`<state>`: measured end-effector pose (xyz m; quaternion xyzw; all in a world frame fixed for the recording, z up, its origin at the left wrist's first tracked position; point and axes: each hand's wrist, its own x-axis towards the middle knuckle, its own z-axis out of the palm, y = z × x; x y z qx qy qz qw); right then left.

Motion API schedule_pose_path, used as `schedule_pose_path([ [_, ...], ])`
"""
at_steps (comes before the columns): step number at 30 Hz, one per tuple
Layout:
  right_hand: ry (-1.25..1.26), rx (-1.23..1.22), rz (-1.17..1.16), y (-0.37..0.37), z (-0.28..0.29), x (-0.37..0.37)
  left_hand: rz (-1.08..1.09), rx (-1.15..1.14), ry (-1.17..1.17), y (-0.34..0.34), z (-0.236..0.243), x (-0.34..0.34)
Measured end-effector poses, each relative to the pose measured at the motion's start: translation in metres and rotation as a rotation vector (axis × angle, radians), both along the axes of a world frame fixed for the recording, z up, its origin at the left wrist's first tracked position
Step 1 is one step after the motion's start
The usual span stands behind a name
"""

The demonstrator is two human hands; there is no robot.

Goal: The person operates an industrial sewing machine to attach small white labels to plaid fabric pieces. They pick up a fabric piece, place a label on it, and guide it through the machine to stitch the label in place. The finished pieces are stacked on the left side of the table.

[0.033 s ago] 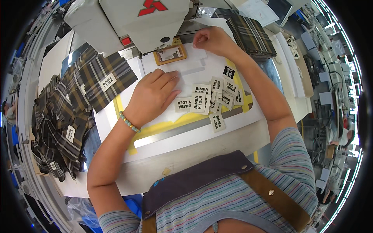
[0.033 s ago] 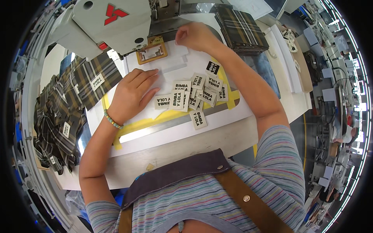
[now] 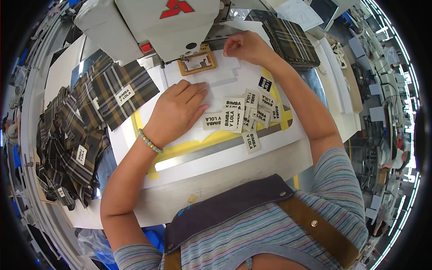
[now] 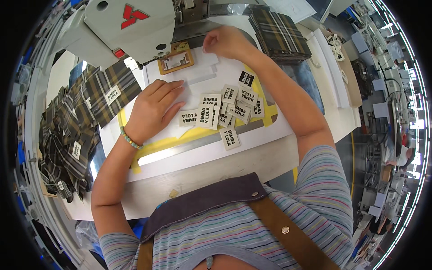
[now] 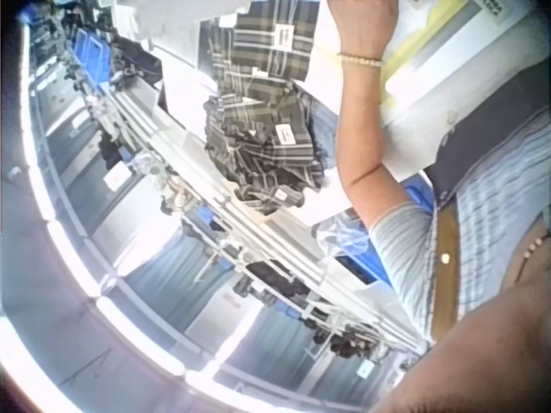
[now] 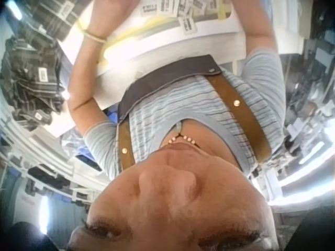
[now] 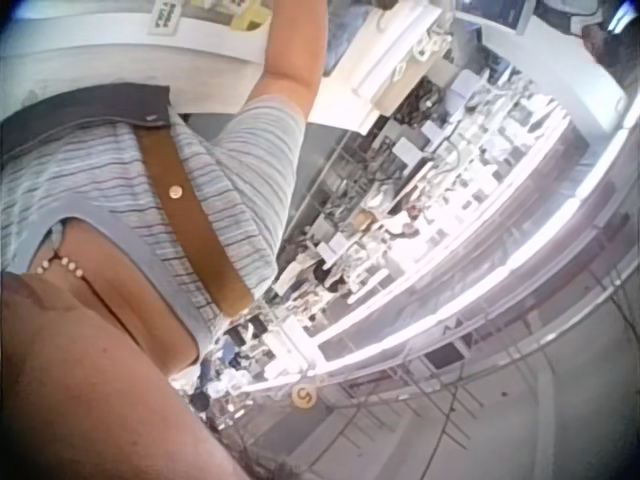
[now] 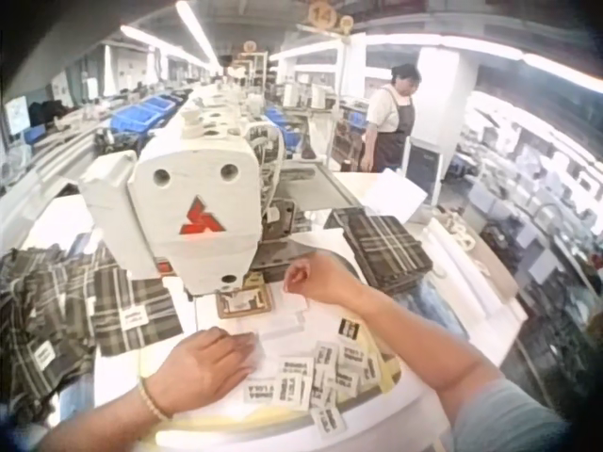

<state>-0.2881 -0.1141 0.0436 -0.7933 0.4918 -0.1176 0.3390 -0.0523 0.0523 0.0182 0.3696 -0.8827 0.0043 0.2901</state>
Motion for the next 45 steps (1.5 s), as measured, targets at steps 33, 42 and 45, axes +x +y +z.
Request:
schedule_pose_path([
  [33, 0.229, -0.624, 0.386, 0.071, -0.036, -0.027, 0.175, 0.021, -0.192, 0.005, -0.005, -0.004],
  [42, 0.248, -0.65, 0.303, 0.081, -0.044, -0.006, 0.234, 0.034, -0.241, 0.009, -0.005, -0.007],
  [45, 0.256, -0.603, 0.302, 0.084, -0.04, -0.008, 0.235, 0.049, -0.241, 0.01, -0.006, -0.007],
])
